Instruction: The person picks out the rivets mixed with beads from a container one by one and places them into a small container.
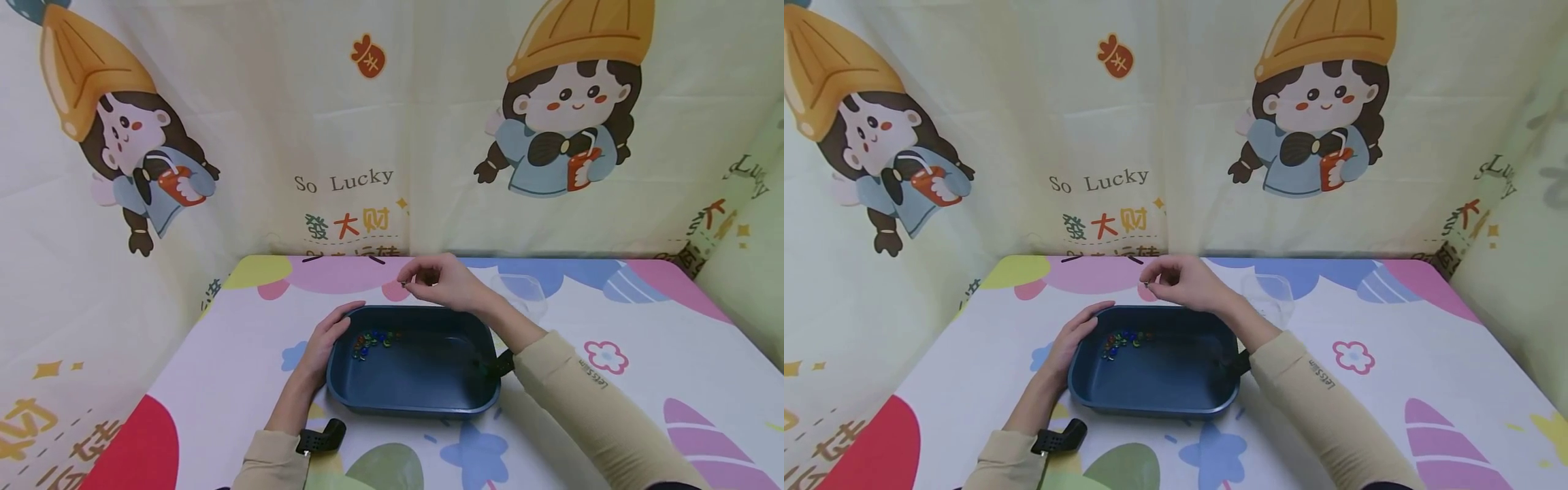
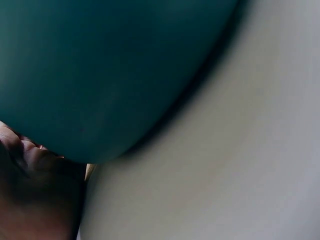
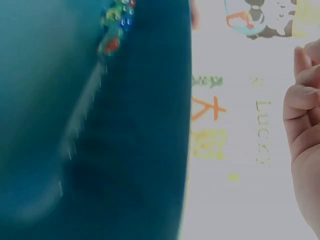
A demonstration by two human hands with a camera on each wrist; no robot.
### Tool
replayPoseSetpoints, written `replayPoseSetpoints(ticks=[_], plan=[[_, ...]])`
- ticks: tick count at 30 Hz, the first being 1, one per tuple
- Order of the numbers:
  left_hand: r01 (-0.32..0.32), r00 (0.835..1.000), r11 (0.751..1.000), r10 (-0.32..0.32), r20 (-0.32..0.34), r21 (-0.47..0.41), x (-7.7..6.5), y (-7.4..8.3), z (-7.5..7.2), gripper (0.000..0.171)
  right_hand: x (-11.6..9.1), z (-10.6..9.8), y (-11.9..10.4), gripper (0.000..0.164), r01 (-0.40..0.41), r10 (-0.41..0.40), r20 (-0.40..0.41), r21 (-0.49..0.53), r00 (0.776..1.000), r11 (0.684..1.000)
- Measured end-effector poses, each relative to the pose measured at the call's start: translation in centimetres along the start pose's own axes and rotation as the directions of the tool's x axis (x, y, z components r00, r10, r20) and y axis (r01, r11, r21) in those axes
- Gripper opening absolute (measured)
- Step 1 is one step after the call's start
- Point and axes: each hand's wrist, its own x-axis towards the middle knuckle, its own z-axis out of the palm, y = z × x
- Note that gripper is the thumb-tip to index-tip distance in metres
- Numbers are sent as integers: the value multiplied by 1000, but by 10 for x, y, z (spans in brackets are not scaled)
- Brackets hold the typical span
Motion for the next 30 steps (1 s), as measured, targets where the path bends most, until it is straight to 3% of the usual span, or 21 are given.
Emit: replayPoseSetpoints(ticks=[8, 15, 30], plan=[[3, 1000, 1000, -3, 2, 22, 0, 0, 0, 44, -16, -29, -3, 15, -55, 55, -74, 1, 996, 998], [0, 1000, 1000, 0, -4, 26, 0, 0, 1, 44, -34, -42, 5, 16, -74, 75, -115, 8, 990, 997], [8, 1000, 1000, -8, -2, 8, 0, -1, 0, 44, -81, -75, 18, 14, -203, 184, -219, -70, 958, 977]])
